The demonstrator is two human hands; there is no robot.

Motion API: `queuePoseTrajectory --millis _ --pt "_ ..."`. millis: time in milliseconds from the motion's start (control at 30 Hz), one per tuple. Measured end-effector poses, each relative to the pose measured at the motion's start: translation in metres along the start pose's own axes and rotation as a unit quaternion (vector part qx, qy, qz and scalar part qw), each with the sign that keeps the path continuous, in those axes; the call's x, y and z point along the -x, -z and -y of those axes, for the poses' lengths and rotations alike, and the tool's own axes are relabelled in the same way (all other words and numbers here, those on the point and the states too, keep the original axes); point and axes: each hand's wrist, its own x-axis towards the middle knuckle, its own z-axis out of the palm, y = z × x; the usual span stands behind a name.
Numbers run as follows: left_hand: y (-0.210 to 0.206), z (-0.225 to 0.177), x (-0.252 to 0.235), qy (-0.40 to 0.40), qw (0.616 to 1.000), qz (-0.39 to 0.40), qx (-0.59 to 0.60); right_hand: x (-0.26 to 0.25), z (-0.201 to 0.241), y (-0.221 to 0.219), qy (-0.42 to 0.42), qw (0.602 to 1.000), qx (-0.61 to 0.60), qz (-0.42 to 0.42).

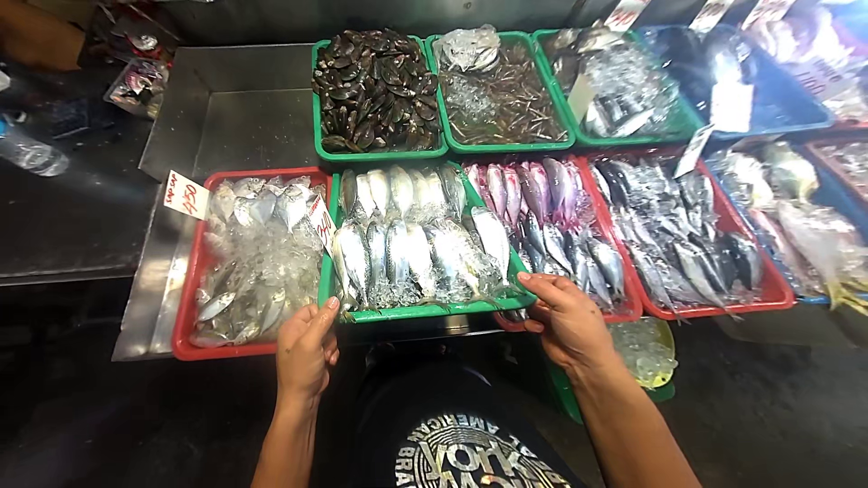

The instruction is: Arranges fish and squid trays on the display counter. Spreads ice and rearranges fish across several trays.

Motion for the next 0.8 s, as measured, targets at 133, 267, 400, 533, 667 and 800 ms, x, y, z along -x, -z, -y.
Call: queuePoseTrajectory --millis 133,267,400,533,667,800 --pt "0.000 -0.001 0.000 0.006 1.000 0.004 -0.001 0.001 0.000 -0.001 0.000 1.000 -0.001 -0.004" --pt "0.002 0.000 0.000 0.011 1.000 0.006 -0.003 0.000 -0.002 -0.001 -0.002 1.000 -0.002 -0.001" --pt "0.005 0.003 -0.001 0.014 1.000 0.009 -0.001 0.000 -0.003 -0.002 -0.007 1.000 0.001 -0.002" --pt "0.005 -0.001 -0.002 0.020 1.000 0.014 0.003 -0.001 0.000 -0.004 -0.005 1.000 0.002 0.000" --pt "0.007 -0.002 -0.002 0.024 1.000 0.016 0.002 0.001 0.000 -0.003 -0.008 1.000 0.005 0.001" --pt "0.011 0.006 0.000 0.054 0.998 0.007 -0.022 0.000 -0.013 0.001 -0.006 0.999 0.052 0.000"
